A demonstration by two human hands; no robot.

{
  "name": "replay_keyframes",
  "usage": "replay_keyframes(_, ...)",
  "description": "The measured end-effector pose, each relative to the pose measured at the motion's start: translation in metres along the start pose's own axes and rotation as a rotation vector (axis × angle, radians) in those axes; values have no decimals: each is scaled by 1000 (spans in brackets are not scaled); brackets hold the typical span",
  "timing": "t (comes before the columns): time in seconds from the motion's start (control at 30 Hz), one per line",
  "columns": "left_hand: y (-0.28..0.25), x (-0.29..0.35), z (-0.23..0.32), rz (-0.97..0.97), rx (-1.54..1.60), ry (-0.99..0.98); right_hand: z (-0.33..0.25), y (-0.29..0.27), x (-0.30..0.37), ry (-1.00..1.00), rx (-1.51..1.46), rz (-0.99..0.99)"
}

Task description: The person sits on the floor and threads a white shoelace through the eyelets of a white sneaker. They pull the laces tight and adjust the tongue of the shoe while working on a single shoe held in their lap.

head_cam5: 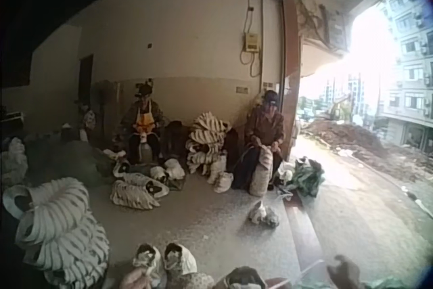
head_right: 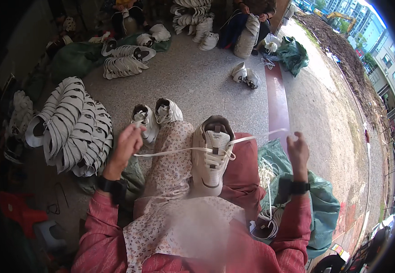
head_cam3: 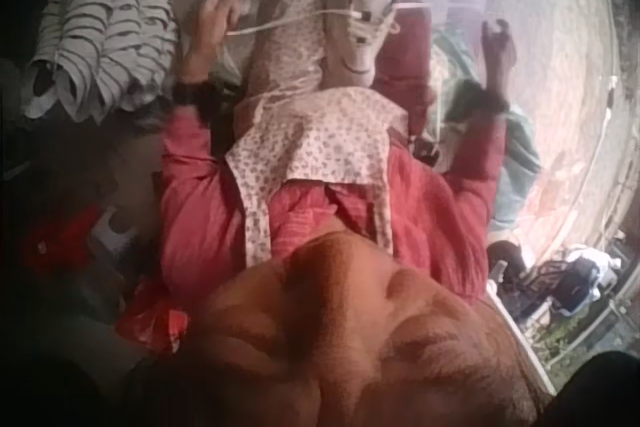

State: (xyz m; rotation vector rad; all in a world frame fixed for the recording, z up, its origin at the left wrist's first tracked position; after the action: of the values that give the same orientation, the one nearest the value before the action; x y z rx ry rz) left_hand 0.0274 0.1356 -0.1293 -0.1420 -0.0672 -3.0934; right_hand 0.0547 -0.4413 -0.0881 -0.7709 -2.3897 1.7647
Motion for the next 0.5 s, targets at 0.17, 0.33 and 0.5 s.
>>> replay_keyframes(0.17, 84, 8, 8, -170, -471, 376, -119, 16, 79, -125, -620, -530)
replay_keyframes(0.33, 125, 1, 12, -240, -545, 546, -211, 29, 136, -199, -769, -857)
replay_keyframes(0.5, 126, 4, 9, -235, -308, 354, -221, 54, 155, -121, -867, -910)
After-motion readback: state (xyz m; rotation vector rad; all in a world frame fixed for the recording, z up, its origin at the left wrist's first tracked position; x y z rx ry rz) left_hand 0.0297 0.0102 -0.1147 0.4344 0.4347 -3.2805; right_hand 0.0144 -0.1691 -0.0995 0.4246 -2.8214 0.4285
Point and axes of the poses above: each hand's wrist, its own x-axis away from the middle knuckle, its own y-axis out of the palm, z = x × y, the point moved 6 cm from there along -x, towards the middle knuckle, and after that the axes turned 5 degrees about z, right-handed, at the moved point
